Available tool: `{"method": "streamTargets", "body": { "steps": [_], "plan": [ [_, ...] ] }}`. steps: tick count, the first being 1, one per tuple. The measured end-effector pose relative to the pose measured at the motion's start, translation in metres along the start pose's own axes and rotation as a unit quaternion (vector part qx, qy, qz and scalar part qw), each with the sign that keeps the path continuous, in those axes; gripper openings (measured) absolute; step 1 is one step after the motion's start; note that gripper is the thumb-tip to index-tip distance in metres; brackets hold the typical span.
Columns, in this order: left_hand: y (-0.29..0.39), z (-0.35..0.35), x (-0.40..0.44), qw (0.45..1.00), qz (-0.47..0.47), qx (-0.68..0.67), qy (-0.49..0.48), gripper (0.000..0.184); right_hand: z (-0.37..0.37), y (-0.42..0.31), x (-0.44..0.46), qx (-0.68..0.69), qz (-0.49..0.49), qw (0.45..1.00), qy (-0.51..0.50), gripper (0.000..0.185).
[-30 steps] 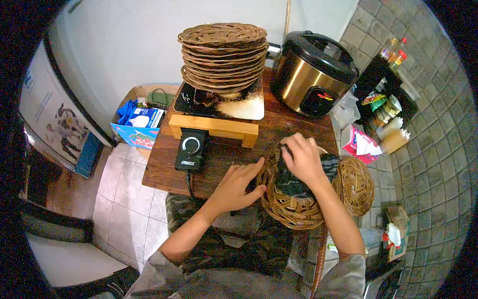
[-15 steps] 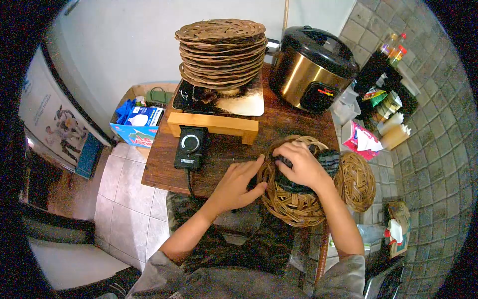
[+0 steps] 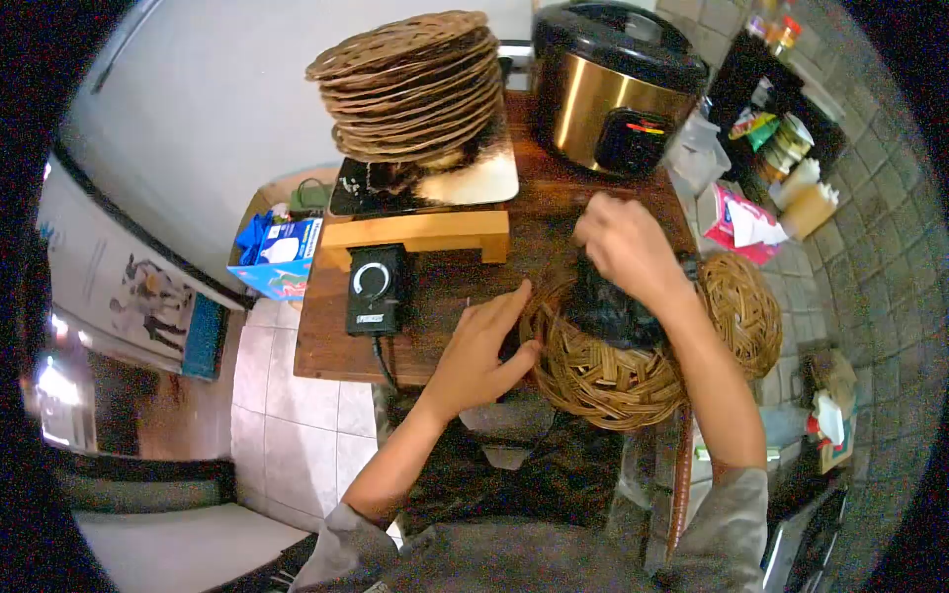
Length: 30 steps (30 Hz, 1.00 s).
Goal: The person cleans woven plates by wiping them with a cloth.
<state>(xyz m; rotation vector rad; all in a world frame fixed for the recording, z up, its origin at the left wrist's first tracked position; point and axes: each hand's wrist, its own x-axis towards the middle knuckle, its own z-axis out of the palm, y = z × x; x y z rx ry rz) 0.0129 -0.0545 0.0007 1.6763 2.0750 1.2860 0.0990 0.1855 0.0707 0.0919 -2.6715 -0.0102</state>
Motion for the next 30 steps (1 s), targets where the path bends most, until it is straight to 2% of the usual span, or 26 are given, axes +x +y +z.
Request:
{"method": "streamTargets", "body": {
  "steps": [3, 6, 15, 18, 19, 22, 23, 26, 29, 30],
  "plan": [
    [0.001, 0.0, 0.003, 1.0, 0.005, -0.008, 0.001, 0.069, 0.011, 0.032, -0.007, 0.072, 0.147, 0.985, 0.064, 0.012],
    [0.007, -0.004, 0.009, 1.0, -0.012, -0.018, 0.004, 0.069, 0.022, 0.034, -0.013, 0.122, 0.18, 0.972, 0.089, 0.011],
    [0.005, -0.003, 0.01, 1.0, -0.023, -0.016, 0.014, 0.067, 0.016, 0.001, -0.007, 0.165, 0.086, 0.98, 0.068, 0.016],
    [0.005, -0.002, 0.009, 0.999, -0.025, -0.013, 0.024, 0.065, 0.008, -0.018, -0.004, 0.284, 0.0, 0.958, -0.041, 0.024],
    [0.005, -0.002, 0.008, 0.999, -0.029, -0.012, 0.025, 0.064, 0.003, -0.024, -0.006, 0.287, -0.002, 0.957, -0.042, 0.024],
    [0.001, 0.0, 0.006, 0.999, -0.012, -0.013, 0.035, 0.061, -0.015, -0.039, -0.015, 0.301, -0.035, 0.93, -0.207, 0.029],
    [0.002, 0.0, 0.006, 0.999, -0.01, -0.014, 0.039, 0.061, -0.024, -0.045, -0.018, 0.297, -0.037, 0.931, -0.208, 0.029],
    [0.005, -0.001, 0.002, 0.998, 0.0, -0.012, 0.062, 0.058, -0.064, -0.059, -0.024, 0.296, 0.057, 0.877, -0.374, 0.034],
    [0.01, -0.003, 0.002, 0.999, -0.015, -0.026, 0.044, 0.056, -0.082, -0.04, -0.037, 0.287, 0.069, 0.85, -0.435, 0.032],
    [0.009, -0.002, 0.001, 0.998, -0.013, -0.027, 0.05, 0.056, -0.087, -0.035, -0.043, 0.27, 0.098, 0.873, -0.394, 0.031]
  ]
}}
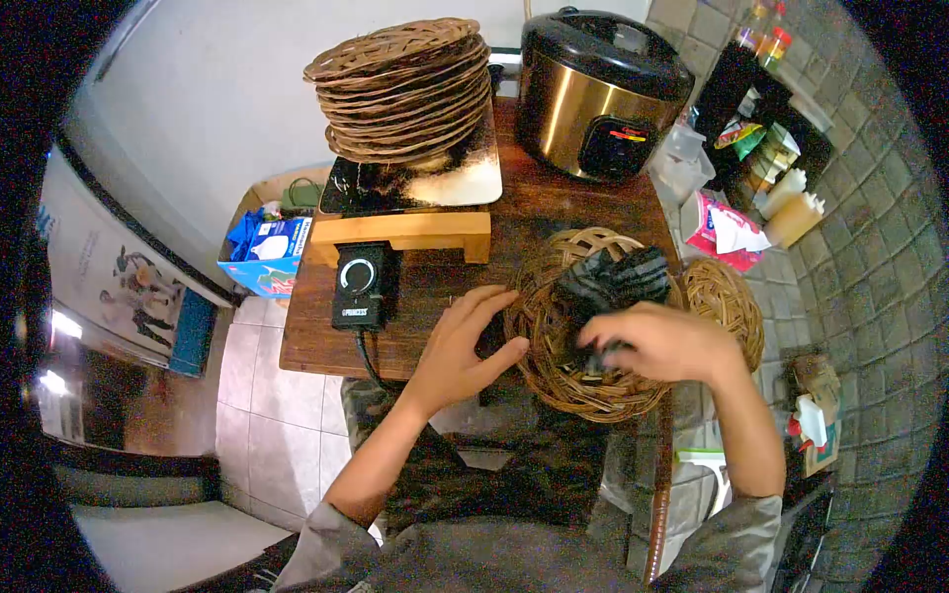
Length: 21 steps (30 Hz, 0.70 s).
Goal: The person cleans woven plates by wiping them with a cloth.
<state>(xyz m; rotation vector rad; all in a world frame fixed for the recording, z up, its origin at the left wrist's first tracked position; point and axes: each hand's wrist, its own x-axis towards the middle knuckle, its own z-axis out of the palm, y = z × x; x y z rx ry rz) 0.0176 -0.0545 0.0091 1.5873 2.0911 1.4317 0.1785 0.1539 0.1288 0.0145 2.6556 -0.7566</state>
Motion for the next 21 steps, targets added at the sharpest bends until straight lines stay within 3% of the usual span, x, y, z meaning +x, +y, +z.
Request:
{"method": "streamTargets", "body": {
  "steps": [1, 3, 4, 6, 7, 9, 11, 15, 18, 21],
  "plan": [
    [-0.001, 0.001, 0.0, 1.0, 0.002, -0.001, 0.006, 0.055, 0.004, 0.013, -0.007, -0.101, -0.026, 0.988, 0.112, 0.029],
    [-0.005, 0.004, 0.0, 0.999, 0.032, 0.004, 0.029, 0.055, -0.004, 0.007, -0.013, -0.298, 0.135, 0.932, 0.156, 0.031],
    [-0.006, 0.005, 0.0, 0.997, 0.06, 0.011, 0.05, 0.055, -0.004, 0.008, -0.015, -0.299, 0.138, 0.931, 0.156, 0.031],
    [-0.006, 0.003, 0.001, 0.998, 0.056, 0.013, 0.031, 0.056, 0.001, 0.017, -0.017, -0.234, 0.09, 0.934, 0.254, 0.048],
    [-0.005, 0.002, 0.001, 0.999, 0.049, 0.017, 0.012, 0.056, 0.006, 0.021, -0.013, -0.235, 0.09, 0.934, 0.254, 0.048],
    [-0.004, 0.001, 0.0, 0.999, 0.047, 0.022, 0.007, 0.056, 0.021, 0.026, -0.001, -0.188, 0.067, 0.96, 0.197, 0.068],
    [-0.004, 0.0, 0.0, 0.999, 0.044, 0.028, 0.003, 0.056, 0.041, 0.025, 0.014, -0.238, 0.08, 0.952, 0.176, 0.075],
    [-0.005, 0.001, -0.001, 0.998, 0.05, 0.028, 0.007, 0.056, 0.051, 0.018, 0.031, -0.223, 0.088, 0.952, 0.193, 0.058],
    [-0.005, 0.002, -0.001, 0.998, 0.056, 0.033, 0.007, 0.056, 0.049, 0.018, 0.036, -0.216, 0.039, 0.953, 0.21, 0.029],
    [-0.006, 0.004, -0.001, 0.997, 0.059, 0.04, 0.008, 0.055, 0.052, 0.023, 0.044, -0.218, 0.039, 0.948, 0.229, 0.024]
  ]
}}
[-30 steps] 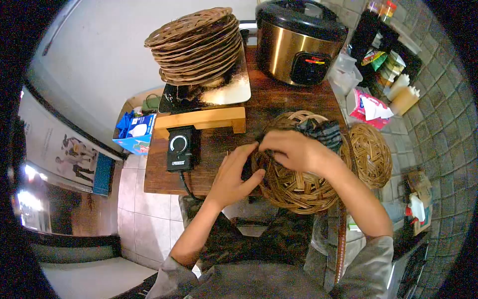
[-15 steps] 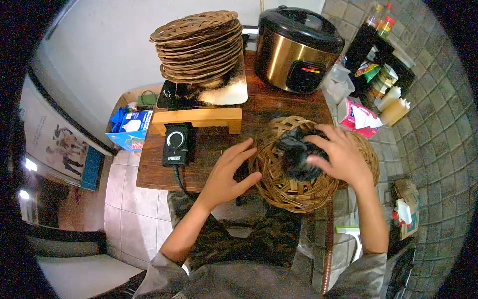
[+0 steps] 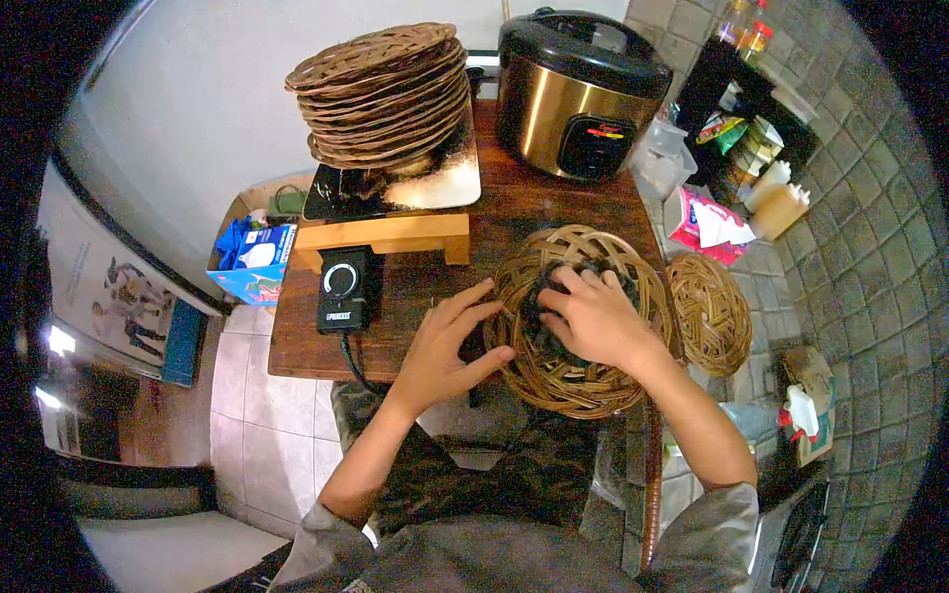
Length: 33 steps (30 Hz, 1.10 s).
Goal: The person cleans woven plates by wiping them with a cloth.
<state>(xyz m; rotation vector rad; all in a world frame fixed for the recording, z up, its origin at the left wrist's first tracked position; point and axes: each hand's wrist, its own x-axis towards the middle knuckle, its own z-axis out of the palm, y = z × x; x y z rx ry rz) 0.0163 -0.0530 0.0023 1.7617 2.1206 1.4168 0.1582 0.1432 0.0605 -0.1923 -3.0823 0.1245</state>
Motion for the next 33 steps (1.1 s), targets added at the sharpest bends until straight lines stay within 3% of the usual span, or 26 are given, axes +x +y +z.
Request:
{"method": "streamTargets", "body": {
  "steps": [8, 12, 14, 16, 18, 20, 22, 23, 24, 27, 30, 33],
  "plan": [
    [0.0, -0.001, -0.002, 1.0, -0.003, 0.004, -0.019, 0.057, 0.004, 0.007, 0.013, 0.033, -0.01, 0.996, 0.083, 0.016],
    [0.002, -0.002, -0.003, 0.999, 0.01, 0.025, -0.023, 0.058, 0.008, 0.019, 0.03, 0.023, 0.025, 0.994, 0.1, 0.017],
    [0.003, -0.005, -0.004, 0.998, 0.028, 0.02, -0.047, 0.059, 0.011, 0.032, 0.039, 0.037, -0.031, 0.989, 0.141, 0.02],
    [0.002, -0.01, -0.002, 0.998, 0.055, 0.007, -0.04, 0.057, 0.004, 0.035, 0.038, 0.039, -0.021, 0.993, 0.108, 0.027],
    [-0.002, -0.018, -0.003, 0.965, 0.016, -0.218, -0.147, 0.054, -0.006, 0.027, 0.029, -0.079, -0.049, 0.973, 0.211, 0.035],
    [-0.007, -0.015, -0.003, 0.967, 0.037, -0.235, -0.088, 0.046, 0.004, 0.034, 0.021, -0.088, -0.036, 0.978, 0.186, 0.042],
    [-0.01, -0.013, -0.001, 0.946, -0.112, -0.304, -0.015, 0.036, 0.008, 0.034, 0.015, 0.045, 0.026, 0.994, 0.093, 0.044],
    [-0.013, -0.01, 0.001, 0.95, -0.133, -0.282, 0.009, 0.03, 0.007, 0.029, 0.013, 0.035, 0.014, 0.995, 0.097, 0.04],
    [-0.014, -0.008, 0.002, 0.949, -0.135, -0.284, 0.009, 0.03, 0.002, 0.026, 0.008, 0.036, 0.014, 0.995, 0.094, 0.04],
    [-0.016, -0.005, 0.0, 0.941, -0.157, -0.293, 0.065, 0.033, -0.012, 0.026, -0.002, 0.17, -0.107, 0.979, -0.006, 0.026],
    [-0.01, -0.007, 0.001, 0.962, -0.116, -0.238, 0.074, 0.037, -0.016, 0.022, -0.016, 0.168, -0.136, 0.976, -0.022, 0.026],
    [0.001, -0.008, 0.004, 0.976, -0.087, -0.196, 0.046, 0.043, -0.017, 0.009, -0.028, 0.094, -0.101, 0.99, 0.028, 0.037]
  ]
}}
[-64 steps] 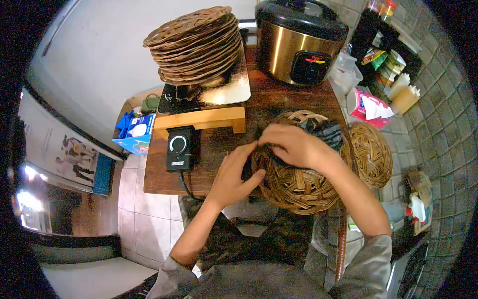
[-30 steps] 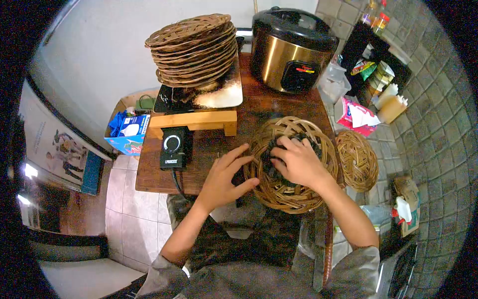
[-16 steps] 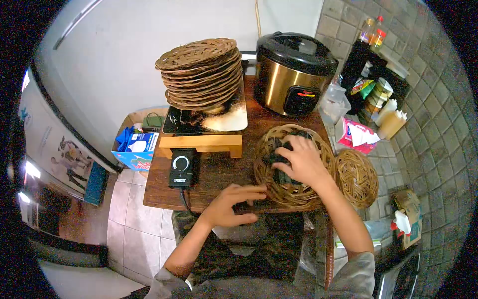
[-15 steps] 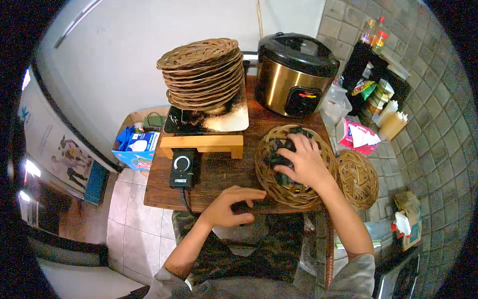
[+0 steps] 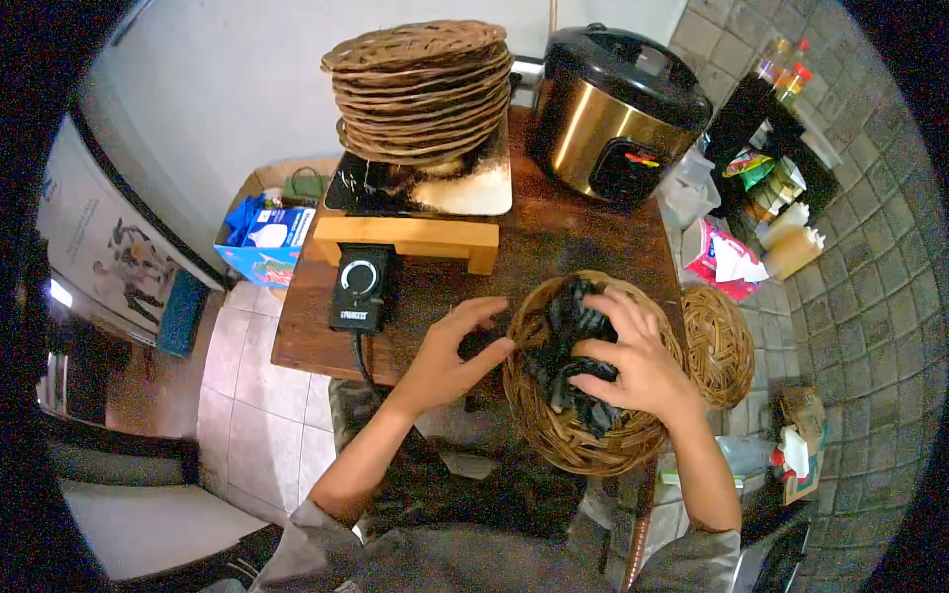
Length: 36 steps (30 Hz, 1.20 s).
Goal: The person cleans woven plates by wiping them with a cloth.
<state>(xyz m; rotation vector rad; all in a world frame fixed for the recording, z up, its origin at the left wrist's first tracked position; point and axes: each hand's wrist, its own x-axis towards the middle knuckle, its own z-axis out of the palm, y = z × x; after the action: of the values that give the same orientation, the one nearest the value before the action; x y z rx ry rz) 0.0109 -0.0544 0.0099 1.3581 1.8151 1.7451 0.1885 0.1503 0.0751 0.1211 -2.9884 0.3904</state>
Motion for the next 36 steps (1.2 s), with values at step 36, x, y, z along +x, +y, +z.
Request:
{"method": "streamTargets", "body": {
  "steps": [36],
  "plan": [
    [-0.014, -0.001, -0.001, 0.982, -0.041, 0.122, -0.135, 0.083, 0.033, -0.018, 0.069, -0.042, 0.008, 0.991, 0.131, 0.015]
  ]
}}
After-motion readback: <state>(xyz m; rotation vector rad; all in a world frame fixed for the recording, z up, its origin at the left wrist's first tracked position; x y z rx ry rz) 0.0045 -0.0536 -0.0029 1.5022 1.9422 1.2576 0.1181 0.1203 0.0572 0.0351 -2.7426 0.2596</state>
